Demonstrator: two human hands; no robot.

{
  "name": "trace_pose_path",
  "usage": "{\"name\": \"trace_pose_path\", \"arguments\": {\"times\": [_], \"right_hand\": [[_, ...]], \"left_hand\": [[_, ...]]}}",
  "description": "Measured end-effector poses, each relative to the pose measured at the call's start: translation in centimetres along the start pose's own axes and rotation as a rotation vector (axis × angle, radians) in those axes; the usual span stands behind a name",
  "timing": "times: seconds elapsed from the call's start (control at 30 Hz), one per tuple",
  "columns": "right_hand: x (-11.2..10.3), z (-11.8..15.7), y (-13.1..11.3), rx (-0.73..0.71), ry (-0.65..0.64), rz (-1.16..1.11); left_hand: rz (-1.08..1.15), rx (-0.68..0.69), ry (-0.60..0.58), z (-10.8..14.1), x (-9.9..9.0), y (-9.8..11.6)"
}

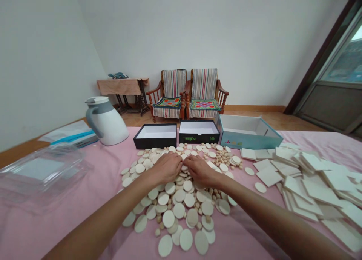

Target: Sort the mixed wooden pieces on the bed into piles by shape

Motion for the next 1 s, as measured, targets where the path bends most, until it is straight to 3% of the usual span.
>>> {"name": "trace_pose_path", "arguments": {"times": [0.1, 0.2, 0.27, 0.33, 0.5, 0.63, 0.77, 0.87, 1.0], "right_hand": [[-0.8, 0.4, 0.4, -0.081, 0.054, -0.109], [-1.6, -0.7, 3.0, 0.129, 0.135, -0.03], [-1.7, -1.8, 4.9, 0.301, 0.128, 0.099], [-1.3, -2.9, 6.3, 0.384, 0.083, 0.221], [0.3, -4.1, 7.2, 0.387, 0.055, 0.375], [0.8, -3.8, 6.5, 0.356, 0.02, 0.373], [0.4, -2.3, 5.2, 0.202, -0.067, 0.259], [-0.3, -0.6, 4.8, 0.092, -0.07, 0.124], [-1.9, 0.4, 5.8, 0.118, 0.066, 0.051]], "left_hand": [[0.026, -0.019, -0.004, 0.2, -0.8, -0.9], [0.02, -0.051, 0.019, -1.6, -0.6, -1.8], [0.007, -0.062, 0.002, -3.4, 0.1, -2.1], [-0.014, -0.077, -0.026, -5.2, 1.2, -2.1], [-0.069, -0.121, -0.097, -8.2, 3.5, -2.0], [-0.078, -0.115, -0.133, -8.6, 3.9, -1.7], [-0.046, -0.025, -0.184, -7.3, 2.7, -1.0], [-0.025, 0.022, -0.203, -6.0, 0.8, -1.2], [-0.119, -0.134, -0.03, -4.3, -2.6, -3.7]]}}
Point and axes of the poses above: each hand's wrist, its own z-axis away from the middle knuckle, its own x-axis out of the palm, y = z × x, the point moved 2 cm from there along -z, towards the middle knuckle, and after that the axes turned 9 degrees about z, right-handed, at the moved point
